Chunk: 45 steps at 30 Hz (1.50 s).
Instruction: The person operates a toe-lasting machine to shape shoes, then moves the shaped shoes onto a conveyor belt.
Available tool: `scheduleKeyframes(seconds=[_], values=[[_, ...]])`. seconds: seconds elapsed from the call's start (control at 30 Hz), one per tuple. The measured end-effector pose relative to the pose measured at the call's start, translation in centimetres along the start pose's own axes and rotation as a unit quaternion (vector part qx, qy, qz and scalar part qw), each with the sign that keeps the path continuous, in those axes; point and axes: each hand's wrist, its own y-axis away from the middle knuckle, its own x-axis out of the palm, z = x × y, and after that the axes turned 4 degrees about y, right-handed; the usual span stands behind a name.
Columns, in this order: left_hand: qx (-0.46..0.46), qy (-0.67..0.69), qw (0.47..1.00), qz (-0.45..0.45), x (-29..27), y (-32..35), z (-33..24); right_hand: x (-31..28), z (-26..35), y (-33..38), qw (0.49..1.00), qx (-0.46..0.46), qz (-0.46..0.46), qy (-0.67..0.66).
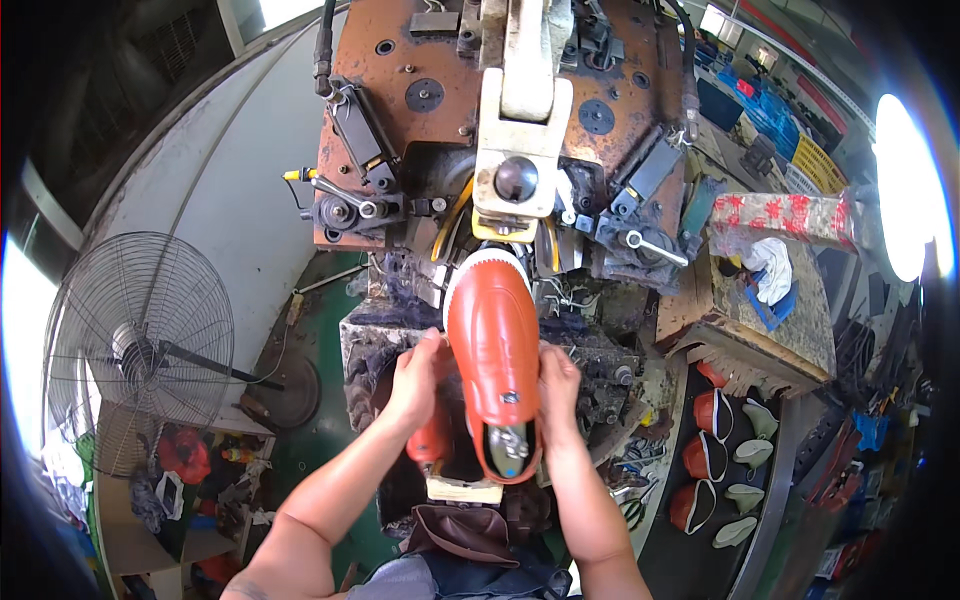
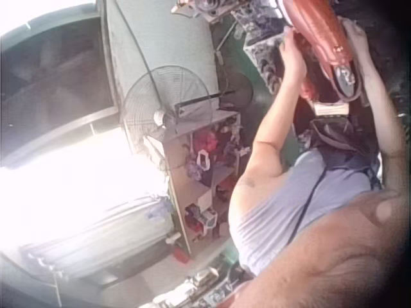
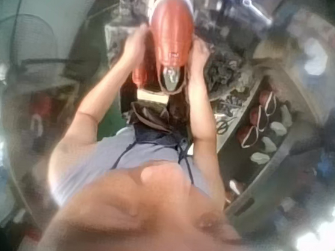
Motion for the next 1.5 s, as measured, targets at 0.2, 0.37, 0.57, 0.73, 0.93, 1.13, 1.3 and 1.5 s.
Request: scheduleKeyframes(seconds=[0.2, 0.37, 0.57, 0.73, 0.93, 1.13, 1.3, 1.5], values=[[-0.037, 0.135, 0.987, -0.084, 2.2, -1.1, -2.0, 4.7, -2.2, 0.0, 0.994, 0.018, -0.063, -0.087], [0.02, 0.051, 0.992, -0.115, 2.9, -1.7, -2.3, 4.8, -2.2, -0.1, 0.994, 0.007, -0.08, -0.075], [0.008, 0.08, 0.988, -0.133, 3.4, -2.0, -3.2, 5.7, -1.4, -0.1, 0.99, 0.025, -0.094, -0.097], [-0.003, 0.079, 0.989, -0.128, 2.6, -2.2, -2.6, 5.1, -2.5, -0.3, 0.992, 0.03, -0.078, -0.095], [-0.004, 0.092, 0.989, -0.119, 2.4, -1.5, -2.2, 5.0, -2.6, -0.4, 0.988, 0.036, -0.079, -0.124], [-0.023, 0.153, 0.98, -0.128, 2.6, -1.4, -1.8, 4.7, -2.6, -0.5, 0.989, 0.037, -0.069, -0.126], [0.013, 0.115, 0.986, -0.124, 2.4, -2.2, -1.3, 5.2, -1.9, -0.6, 0.992, 0.028, -0.062, -0.106], [0.047, -0.082, 0.988, -0.122, -1.2, -1.5, 1.6, -0.2, -6.5, -2.1, 0.996, -0.038, -0.079, 0.02]])
